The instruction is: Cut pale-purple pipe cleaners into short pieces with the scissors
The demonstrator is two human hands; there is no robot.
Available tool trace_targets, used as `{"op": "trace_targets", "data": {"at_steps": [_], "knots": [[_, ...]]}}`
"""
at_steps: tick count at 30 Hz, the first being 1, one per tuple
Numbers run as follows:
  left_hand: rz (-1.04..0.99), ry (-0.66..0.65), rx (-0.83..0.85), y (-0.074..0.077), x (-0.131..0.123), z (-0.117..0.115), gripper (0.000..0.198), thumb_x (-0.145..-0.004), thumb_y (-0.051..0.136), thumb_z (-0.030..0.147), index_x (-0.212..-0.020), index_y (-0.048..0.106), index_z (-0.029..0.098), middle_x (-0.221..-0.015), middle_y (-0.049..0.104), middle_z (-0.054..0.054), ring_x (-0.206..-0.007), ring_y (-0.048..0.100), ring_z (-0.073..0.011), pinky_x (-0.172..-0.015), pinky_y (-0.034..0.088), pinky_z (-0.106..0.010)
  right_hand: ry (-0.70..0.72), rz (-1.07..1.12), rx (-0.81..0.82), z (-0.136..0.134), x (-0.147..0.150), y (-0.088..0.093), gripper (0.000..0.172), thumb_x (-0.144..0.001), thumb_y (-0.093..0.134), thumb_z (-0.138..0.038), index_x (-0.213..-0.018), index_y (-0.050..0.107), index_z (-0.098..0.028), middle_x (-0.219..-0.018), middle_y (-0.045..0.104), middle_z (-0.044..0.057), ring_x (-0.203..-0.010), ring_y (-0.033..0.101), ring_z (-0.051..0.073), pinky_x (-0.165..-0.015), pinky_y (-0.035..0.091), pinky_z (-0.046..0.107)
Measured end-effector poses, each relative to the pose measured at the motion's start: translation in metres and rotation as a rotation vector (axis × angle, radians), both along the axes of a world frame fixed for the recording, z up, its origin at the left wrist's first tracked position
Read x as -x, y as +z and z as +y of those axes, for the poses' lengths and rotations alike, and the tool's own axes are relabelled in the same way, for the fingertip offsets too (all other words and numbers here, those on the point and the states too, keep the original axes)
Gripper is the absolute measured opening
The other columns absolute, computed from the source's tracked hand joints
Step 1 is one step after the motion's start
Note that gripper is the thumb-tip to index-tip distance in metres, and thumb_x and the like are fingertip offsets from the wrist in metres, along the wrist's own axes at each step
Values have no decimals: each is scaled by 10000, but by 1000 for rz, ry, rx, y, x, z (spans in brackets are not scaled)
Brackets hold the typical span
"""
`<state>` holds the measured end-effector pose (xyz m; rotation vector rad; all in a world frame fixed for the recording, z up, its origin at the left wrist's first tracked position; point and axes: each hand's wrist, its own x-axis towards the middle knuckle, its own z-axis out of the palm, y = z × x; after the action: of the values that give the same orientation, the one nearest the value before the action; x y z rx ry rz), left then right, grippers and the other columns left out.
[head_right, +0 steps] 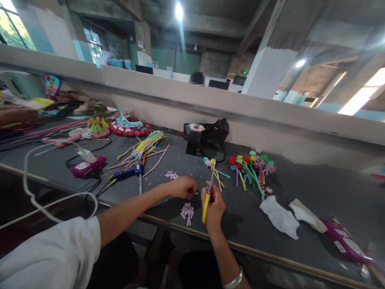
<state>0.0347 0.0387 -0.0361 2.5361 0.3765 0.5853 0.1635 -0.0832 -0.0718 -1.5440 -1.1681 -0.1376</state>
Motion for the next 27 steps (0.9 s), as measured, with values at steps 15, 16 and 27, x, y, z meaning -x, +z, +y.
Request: {"op": "trace_targets", "data": {"at_steps": [15,16,27], "knots": [[-915,203,1238,1,7,17,172,-634,723,243,-713,587,171,-593,544,40,-556,493,-85,-595,404,-236,320,-291,318,45,-22,13,338,-850,541,-325,-1152,638,-208,-1008,712,55,-847,668,189,-821,516,330],[-904,202,1242,0,7,17,168,-635,719,246,-708,587,171,-585,545,38,-551,487,-86,-591,399,-237,350,-276,317,47,-21,16,332,-851,542,-325,-1149,637,-211,-1004,712,49,-848,668,186,-815,517,320],[-674,174,1279,6,-5,-6,57,-659,671,173,-699,632,162,-589,560,34,-548,473,-78,-586,363,-227,418,195,321,45,-14,55,449,-794,624,-433,-1177,605,-201,-801,674,8,-601,615,130,-551,523,237]]}}
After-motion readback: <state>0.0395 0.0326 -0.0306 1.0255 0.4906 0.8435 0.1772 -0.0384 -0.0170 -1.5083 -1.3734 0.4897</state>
